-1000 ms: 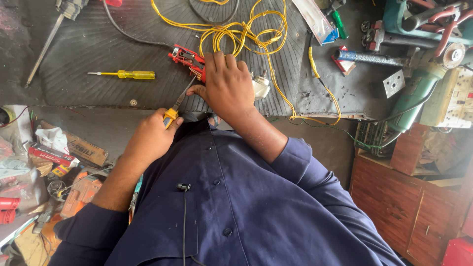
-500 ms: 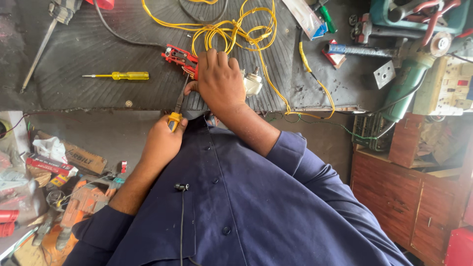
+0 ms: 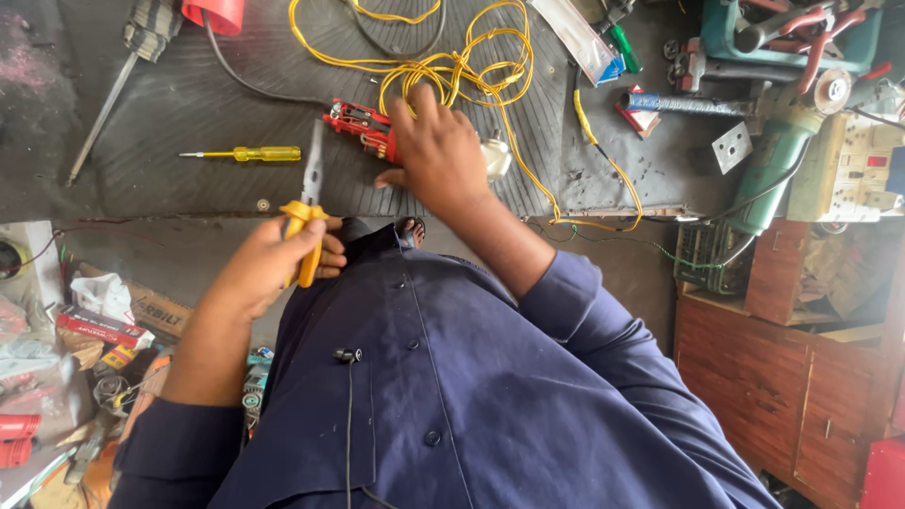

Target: The person disassembles a red electrical switch using a screwdriver and pliers, removes a small metal component, and then reassembles the switch. The person uses a screwdriver to remove screws and pliers to handle small parts.

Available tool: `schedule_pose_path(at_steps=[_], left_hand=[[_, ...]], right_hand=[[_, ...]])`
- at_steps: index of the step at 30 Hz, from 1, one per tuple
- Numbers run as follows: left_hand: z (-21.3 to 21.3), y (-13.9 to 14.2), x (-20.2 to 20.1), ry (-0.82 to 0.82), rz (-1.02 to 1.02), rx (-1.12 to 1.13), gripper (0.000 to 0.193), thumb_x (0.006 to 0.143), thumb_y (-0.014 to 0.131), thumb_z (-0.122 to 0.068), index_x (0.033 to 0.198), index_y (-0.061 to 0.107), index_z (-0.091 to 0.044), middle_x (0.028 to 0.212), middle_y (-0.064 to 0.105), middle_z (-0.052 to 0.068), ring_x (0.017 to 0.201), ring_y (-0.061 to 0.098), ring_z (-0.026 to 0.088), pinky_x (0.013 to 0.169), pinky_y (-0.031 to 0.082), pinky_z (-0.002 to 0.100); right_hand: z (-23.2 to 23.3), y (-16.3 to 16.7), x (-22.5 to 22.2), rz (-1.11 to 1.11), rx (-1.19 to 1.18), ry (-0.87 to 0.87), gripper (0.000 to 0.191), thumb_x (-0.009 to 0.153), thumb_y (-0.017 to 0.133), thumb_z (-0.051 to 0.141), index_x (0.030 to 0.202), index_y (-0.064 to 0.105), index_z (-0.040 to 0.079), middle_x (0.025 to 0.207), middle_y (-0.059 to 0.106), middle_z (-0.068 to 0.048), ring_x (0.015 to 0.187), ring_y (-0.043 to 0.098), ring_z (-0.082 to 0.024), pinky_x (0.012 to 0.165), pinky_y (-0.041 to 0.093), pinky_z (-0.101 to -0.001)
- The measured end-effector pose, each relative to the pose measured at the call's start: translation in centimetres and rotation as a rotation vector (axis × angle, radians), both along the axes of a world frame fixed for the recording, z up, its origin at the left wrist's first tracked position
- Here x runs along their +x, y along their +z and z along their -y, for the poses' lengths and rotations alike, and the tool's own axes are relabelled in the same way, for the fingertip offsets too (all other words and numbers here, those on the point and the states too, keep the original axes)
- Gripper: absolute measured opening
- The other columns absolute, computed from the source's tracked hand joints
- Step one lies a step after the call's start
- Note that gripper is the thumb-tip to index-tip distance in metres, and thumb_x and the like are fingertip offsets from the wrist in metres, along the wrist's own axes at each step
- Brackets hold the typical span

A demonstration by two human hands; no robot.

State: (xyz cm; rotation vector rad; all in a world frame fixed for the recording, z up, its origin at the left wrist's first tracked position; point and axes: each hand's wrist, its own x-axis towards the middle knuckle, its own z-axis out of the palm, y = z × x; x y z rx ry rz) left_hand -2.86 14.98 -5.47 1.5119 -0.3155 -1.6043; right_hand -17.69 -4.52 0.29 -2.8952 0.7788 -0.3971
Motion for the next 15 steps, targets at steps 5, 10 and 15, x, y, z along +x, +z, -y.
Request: schedule_pose_path(at_steps=[5, 10, 15], left_hand=[[-1.4, 2.1, 3.4, -0.206, 1.074, -0.045, 0.049, 0.097, 0.077, -0.032, 0.136, 0.060, -0.008, 0.107, 0.070, 0.018, 0.100, 0.069, 0.039, 0.082, 0.054, 0.051], [-1.7, 2.5, 8.6, -0.295, 1.749, -0.128, 0.060, 0.088, 0.089, -0.026, 0.140, 0.063, -0.012, 0.112, 0.068, 0.010, 0.112, 0.065, 0.032, 0.090, 0.047, 0.047], [-1.8, 1.5, 13.1, -0.328, 1.704, -0.228, 0.058, 0.087, 0.090, -0.030, 0.136, 0.063, -0.016, 0.121, 0.063, 0.004, 0.118, 0.058, 0.026, 0.107, 0.037, 0.047]], right_hand=[[3.7, 0.6, 0.0, -0.182, 0.383, 0.059, 0.063, 0.070, 0.093, 0.046, 0.108, 0.059, 0.010, 0.105, 0.064, -0.008, 0.092, 0.066, -0.032, 0.074, 0.049, -0.0463], [4.4, 0.3, -0.1, -0.017, 0.129, 0.144, 0.046, 0.072, 0.090, 0.038, 0.104, 0.070, 0.012, 0.097, 0.068, -0.004, 0.099, 0.066, -0.030, 0.088, 0.049, -0.0464], [3.2, -0.6, -0.4, 0.192, 0.053, 0.129, 0.026, 0.090, 0.082, 0.026, 0.112, 0.073, 0.016, 0.117, 0.070, 0.000, 0.110, 0.066, -0.023, 0.107, 0.047, -0.0440]])
